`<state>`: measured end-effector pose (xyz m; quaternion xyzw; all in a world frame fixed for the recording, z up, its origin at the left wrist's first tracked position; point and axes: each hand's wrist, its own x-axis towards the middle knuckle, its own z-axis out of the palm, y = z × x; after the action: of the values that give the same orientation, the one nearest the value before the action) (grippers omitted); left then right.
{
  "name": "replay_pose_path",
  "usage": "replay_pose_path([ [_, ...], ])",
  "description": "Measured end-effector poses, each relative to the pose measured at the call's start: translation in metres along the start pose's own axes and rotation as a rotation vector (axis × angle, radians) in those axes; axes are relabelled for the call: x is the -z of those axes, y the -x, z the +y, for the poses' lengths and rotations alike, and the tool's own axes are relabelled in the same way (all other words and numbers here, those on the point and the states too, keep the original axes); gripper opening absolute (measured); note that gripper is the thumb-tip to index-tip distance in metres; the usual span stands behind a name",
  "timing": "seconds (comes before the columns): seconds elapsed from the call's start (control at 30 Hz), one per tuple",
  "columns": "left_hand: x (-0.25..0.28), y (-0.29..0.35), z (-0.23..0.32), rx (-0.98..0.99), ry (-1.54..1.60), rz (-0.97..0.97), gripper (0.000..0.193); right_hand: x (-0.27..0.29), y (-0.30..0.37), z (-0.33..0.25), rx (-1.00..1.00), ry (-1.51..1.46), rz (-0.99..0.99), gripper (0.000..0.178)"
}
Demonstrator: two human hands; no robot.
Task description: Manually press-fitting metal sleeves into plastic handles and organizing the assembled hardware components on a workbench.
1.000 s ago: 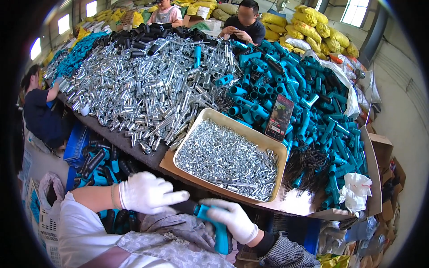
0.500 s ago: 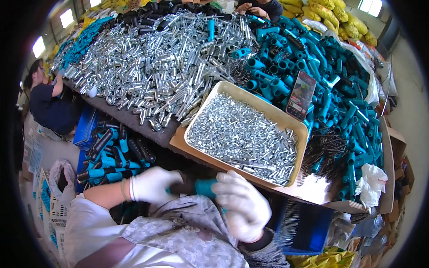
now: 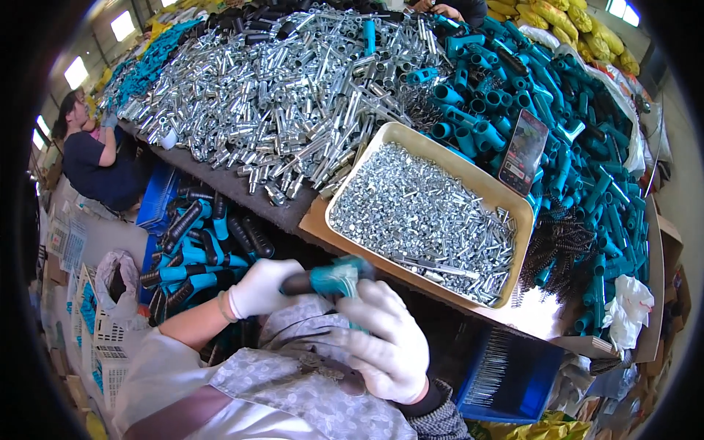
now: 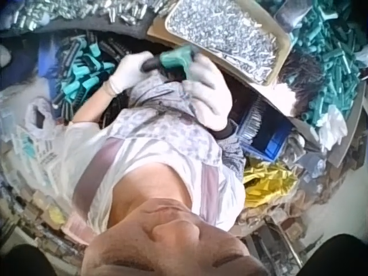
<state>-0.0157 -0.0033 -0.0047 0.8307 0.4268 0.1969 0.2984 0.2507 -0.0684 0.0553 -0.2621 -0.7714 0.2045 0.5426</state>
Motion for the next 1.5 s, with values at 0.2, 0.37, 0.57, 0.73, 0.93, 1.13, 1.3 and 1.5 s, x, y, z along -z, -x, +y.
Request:
replay_pose_path([
  [0.2, 0.008, 0.0, 0.017, -0.326, 0.05, 0.051, 0.03, 0.005, 0.02, 0.001, -0.419, -0.24, 0.338, 0.022],
  [0.37, -0.009, 0.02, 0.019, -0.28, -0.149, -0.476, 0.025, 0.018, 0.006, 0.013, -0.326, -0.272, 0.06, 0.021],
  [0.57, -0.02, 0.008, 0.002, -0.188, 0.031, -0.119, 0.028, -0.006, -0.017, -0.004, 0.032, -0.085, -0.054, 0.014],
  [0.73, 0.02, 0.0, 0.025, -0.42, -0.465, -0.023, 0.017, 0.023, 0.039, 0.049, -1.054, -0.27, -0.195, 0.037],
  [0.93, 0.01, -0.02, 0.04, -0.651, -0.644, -0.079, 0.014, -0.028, 0.036, 0.055, -0.777, -0.518, -0.656, 0.06],
  [1.13, 0.061, -0.061, -0.005, -0.226, -0.585, 0.357, 0.033, -0.016, 0.04, 0.052, -1.166, -0.821, -0.383, 0.035],
  [1.3, 0.09, -0.067, -0.065, -0.031, -0.654, 0.176, 0.024, -0.035, 0.047, 0.046, -1.026, -0.773, -0.24, 0.029],
  [1.5, 0.105, -0.075, -0.076, -0.27, -0.526, 0.183, 0.022, -0.043, 0.048, 0.047, -0.956, -0.703, -0.3, 0.052],
])
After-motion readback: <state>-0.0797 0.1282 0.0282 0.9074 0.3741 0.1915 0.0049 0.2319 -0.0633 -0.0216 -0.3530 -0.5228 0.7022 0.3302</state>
